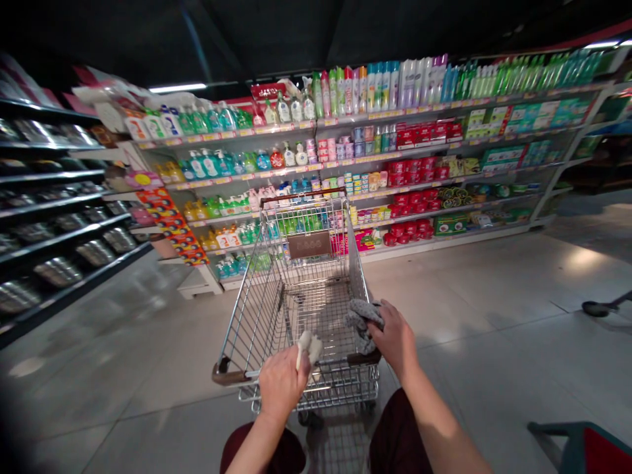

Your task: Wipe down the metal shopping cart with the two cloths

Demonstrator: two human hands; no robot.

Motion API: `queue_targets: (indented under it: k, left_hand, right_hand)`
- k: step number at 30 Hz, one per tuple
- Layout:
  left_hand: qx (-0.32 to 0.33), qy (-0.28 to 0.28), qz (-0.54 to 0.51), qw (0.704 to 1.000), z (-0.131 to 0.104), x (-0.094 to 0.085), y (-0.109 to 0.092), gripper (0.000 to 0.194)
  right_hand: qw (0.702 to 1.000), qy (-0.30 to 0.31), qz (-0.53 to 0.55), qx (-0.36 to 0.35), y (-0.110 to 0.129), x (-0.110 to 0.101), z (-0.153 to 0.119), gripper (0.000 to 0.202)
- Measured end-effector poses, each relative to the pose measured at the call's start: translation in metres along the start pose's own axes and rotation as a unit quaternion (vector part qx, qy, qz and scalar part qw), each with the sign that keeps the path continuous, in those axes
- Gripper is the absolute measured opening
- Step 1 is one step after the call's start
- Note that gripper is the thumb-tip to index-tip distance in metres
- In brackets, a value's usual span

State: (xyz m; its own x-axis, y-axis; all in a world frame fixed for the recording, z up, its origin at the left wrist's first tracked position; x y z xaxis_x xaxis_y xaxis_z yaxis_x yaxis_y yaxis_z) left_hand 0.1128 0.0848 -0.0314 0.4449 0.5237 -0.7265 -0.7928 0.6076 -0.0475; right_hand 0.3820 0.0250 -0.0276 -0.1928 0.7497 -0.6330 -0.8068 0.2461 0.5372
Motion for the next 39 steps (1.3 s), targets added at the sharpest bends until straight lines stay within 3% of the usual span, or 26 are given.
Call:
queue_targets:
  k: [5,7,9,14,17,21,24,29,34,36,39]
  left_hand:
    - [-0.006,0.001,-0.001,1.0,0.0,0.0,0.001,0.028]
    - [-0.007,0.0,-0.001,1.0,0.0,-0.001,0.001,0.028]
    - [-0.009,-0.001,0.0,1.0,0.001,-0.002,0.0,0.028]
    - [-0.017,-0.003,0.009,1.0,0.002,-0.004,-0.002,0.03]
    - [-0.017,0.0,0.011,1.0,0.003,-0.004,-0.001,0.029]
    - [-0.017,0.009,0.011,1.0,0.001,-0.002,0.002,0.025]
    - [-0.019,0.017,0.012,1.0,-0.001,0.0,0.005,0.023]
    - [-0.029,0.039,0.008,0.999,0.0,-0.001,0.007,0.027]
    - [-0.066,0.085,-0.022,0.994,0.008,-0.008,0.003,0.026]
    - [-0.097,0.108,-0.057,0.988,0.01,-0.01,0.003,0.024]
    - [-0.163,0.132,-0.134,0.969,0.014,-0.015,0.008,0.016]
  right_hand:
    - [0.999,-0.015,0.044,0.025,-0.017,-0.032,-0.02,0.038]
    - [0.997,-0.04,0.059,0.009,-0.016,-0.045,-0.025,0.037]
    - [0.998,-0.023,0.051,-0.021,-0.008,-0.049,-0.029,0.037]
    - [0.985,0.101,-0.016,-0.137,0.035,-0.03,-0.04,0.047]
    - [0.981,0.123,-0.021,-0.147,0.061,-0.015,-0.043,0.047]
    - [0.964,0.198,0.034,-0.173,0.092,0.004,-0.05,0.05]
    - [0.957,0.226,0.056,-0.175,0.104,0.008,-0.05,0.053]
    - [0.931,0.309,0.061,-0.186,0.111,0.011,-0.035,0.038]
    - [0.896,0.336,0.136,-0.256,0.121,0.029,-0.031,0.088]
    - [0.897,0.342,0.138,-0.244,0.123,0.035,-0.034,0.079]
    - [0.911,0.334,0.109,-0.216,0.124,0.037,-0.036,0.043]
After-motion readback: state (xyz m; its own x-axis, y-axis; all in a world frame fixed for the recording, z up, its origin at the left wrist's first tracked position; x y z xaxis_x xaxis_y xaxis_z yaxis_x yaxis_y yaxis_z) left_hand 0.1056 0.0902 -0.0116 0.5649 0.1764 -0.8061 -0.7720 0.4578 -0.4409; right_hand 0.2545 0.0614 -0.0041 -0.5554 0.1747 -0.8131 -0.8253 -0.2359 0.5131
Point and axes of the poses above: each hand's wrist, its own z-axis towards the middle knuckle, its own x-axis out of the palm, y = z × x, the point moved 3 cm from there along z, towards the middle knuckle, and after that the axes turned 13 degrees about -y, right-handed, at the moved point
